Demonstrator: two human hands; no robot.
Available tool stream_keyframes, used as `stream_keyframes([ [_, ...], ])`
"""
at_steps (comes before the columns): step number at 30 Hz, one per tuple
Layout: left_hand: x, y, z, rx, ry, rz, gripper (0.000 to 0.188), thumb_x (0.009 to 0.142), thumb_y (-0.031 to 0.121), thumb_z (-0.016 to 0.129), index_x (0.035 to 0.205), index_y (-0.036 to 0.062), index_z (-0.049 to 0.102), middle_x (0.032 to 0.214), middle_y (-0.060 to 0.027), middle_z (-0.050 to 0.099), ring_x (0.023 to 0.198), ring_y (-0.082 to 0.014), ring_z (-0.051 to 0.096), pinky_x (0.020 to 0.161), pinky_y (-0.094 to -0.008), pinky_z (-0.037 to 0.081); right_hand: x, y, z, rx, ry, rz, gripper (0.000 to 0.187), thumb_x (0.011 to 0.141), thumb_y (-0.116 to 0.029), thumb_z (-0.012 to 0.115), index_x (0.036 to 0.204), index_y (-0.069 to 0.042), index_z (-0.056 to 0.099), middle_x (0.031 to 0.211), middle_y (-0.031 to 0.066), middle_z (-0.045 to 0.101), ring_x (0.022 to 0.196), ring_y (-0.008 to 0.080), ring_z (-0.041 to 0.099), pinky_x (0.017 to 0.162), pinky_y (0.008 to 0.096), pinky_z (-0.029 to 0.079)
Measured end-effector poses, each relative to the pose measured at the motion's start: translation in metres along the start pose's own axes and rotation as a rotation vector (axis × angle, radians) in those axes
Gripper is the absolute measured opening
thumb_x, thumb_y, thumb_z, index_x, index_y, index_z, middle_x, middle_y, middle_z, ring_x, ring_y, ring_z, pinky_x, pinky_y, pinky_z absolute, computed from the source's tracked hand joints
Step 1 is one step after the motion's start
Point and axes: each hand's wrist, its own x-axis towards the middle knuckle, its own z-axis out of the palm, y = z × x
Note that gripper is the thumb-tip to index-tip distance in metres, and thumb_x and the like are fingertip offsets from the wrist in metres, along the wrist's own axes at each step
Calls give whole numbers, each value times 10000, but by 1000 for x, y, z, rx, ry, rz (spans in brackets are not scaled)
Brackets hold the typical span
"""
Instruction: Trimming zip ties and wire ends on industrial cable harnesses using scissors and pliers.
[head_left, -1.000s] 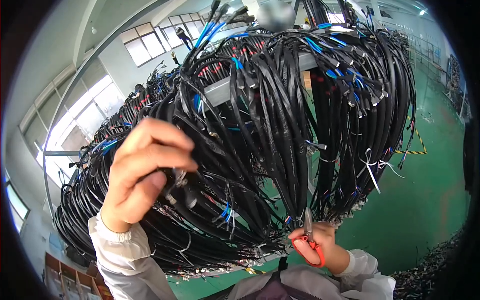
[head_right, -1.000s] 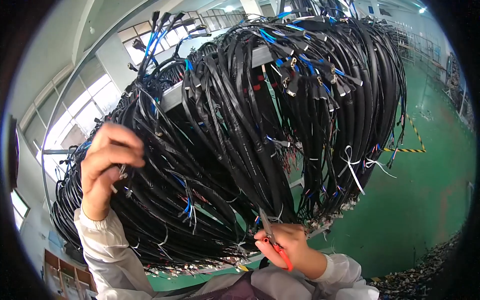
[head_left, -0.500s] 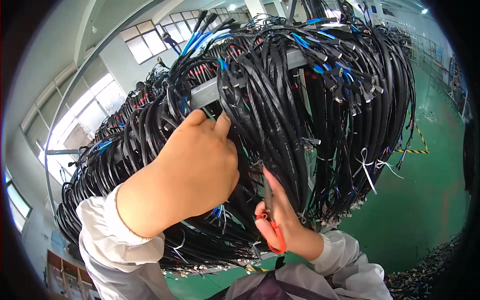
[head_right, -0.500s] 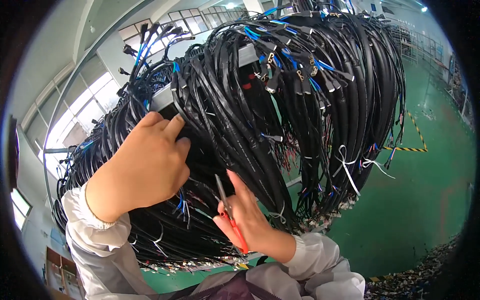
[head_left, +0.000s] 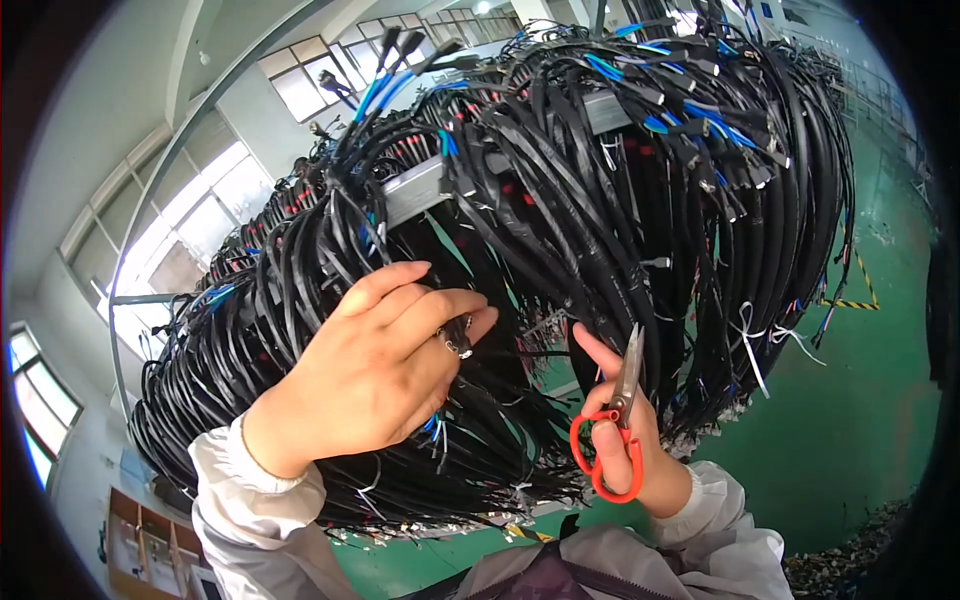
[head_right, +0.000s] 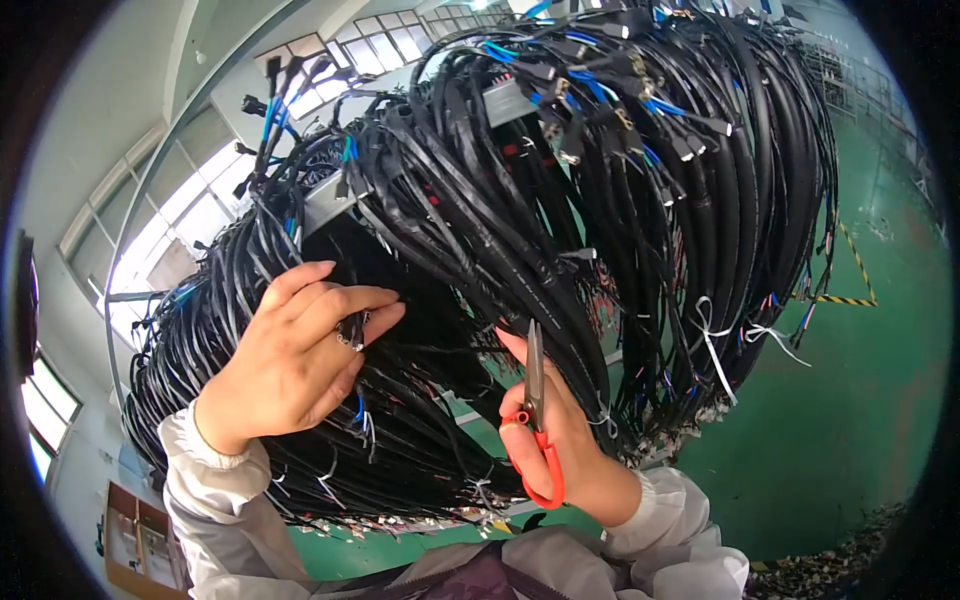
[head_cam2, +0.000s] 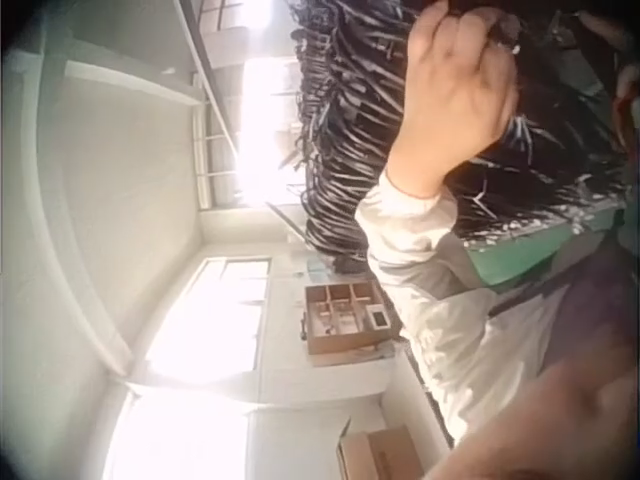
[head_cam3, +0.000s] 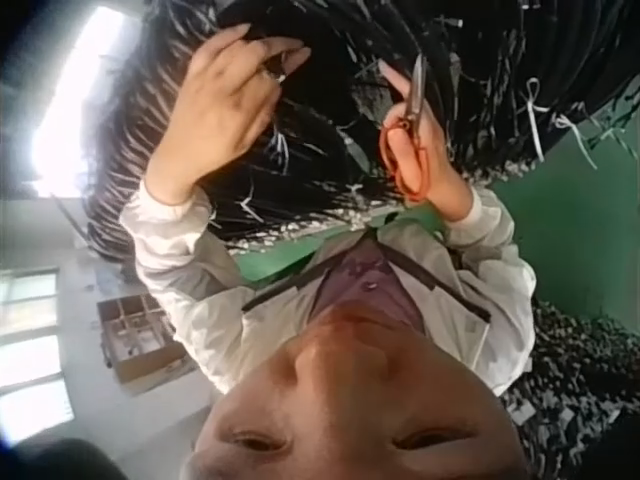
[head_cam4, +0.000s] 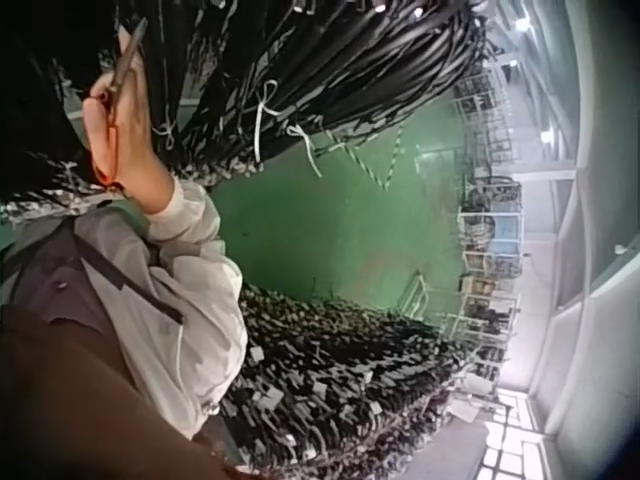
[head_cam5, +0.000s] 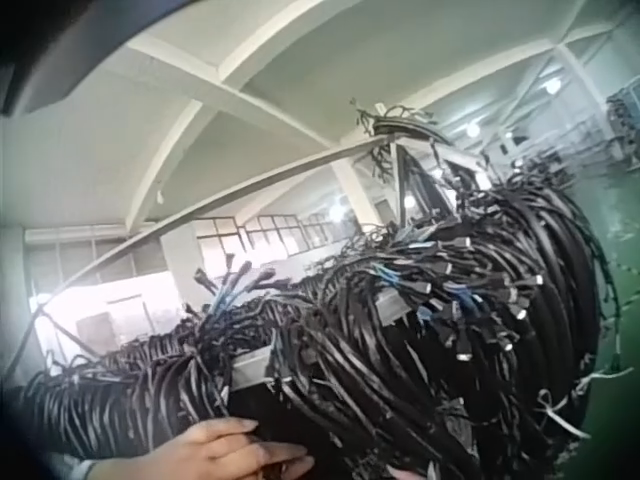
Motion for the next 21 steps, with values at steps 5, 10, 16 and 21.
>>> stream_keyframes([
  [5, -4, -1, 3, -8, 54, 16, 380, 689, 43, 571, 1059, -34, 609, 1162, -117, 551, 1035, -223, 531, 1018, -431, 290, -1, -2, 1, -42, 0, -6, 371, 860, -198, 486, 1069, 107, 463, 1349, 287, 333, 685, 162, 482, 626, 261, 405],
  [10, -5, -2, 4, -48, 86, 44, 386, 694, 46, 569, 1071, -26, 610, 1161, -109, 554, 1038, -223, 532, 1020, -425, 289, -5, 1, 3, -44, 9, -7, 358, 863, -211, 487, 1040, 100, 473, 1357, 287, 325, 662, 146, 477, 603, 254, 401],
  [16, -2, -3, 8, -72, 116, 26, 364, 705, 46, 562, 1062, 8, 625, 1158, -107, 560, 1024, -222, 541, 1012, -424, 297, -3, 4, 0, -98, 13, -36, 320, 860, -209, 480, 988, 84, 484, 1357, 296, 326, 685, 159, 485, 625, 256, 404],
  [21, -24, -4, 10, -287, 408, 101, 287, 656, 10, 512, 896, 72, 656, 1138, -176, 557, 992, -279, 539, 916, -447, 362, 3, 6, 7, -162, 11, -98, 382, 854, -206, 457, 1065, 113, 463, 1355, 287, 342, 692, 152, 485, 624, 248, 402],
])
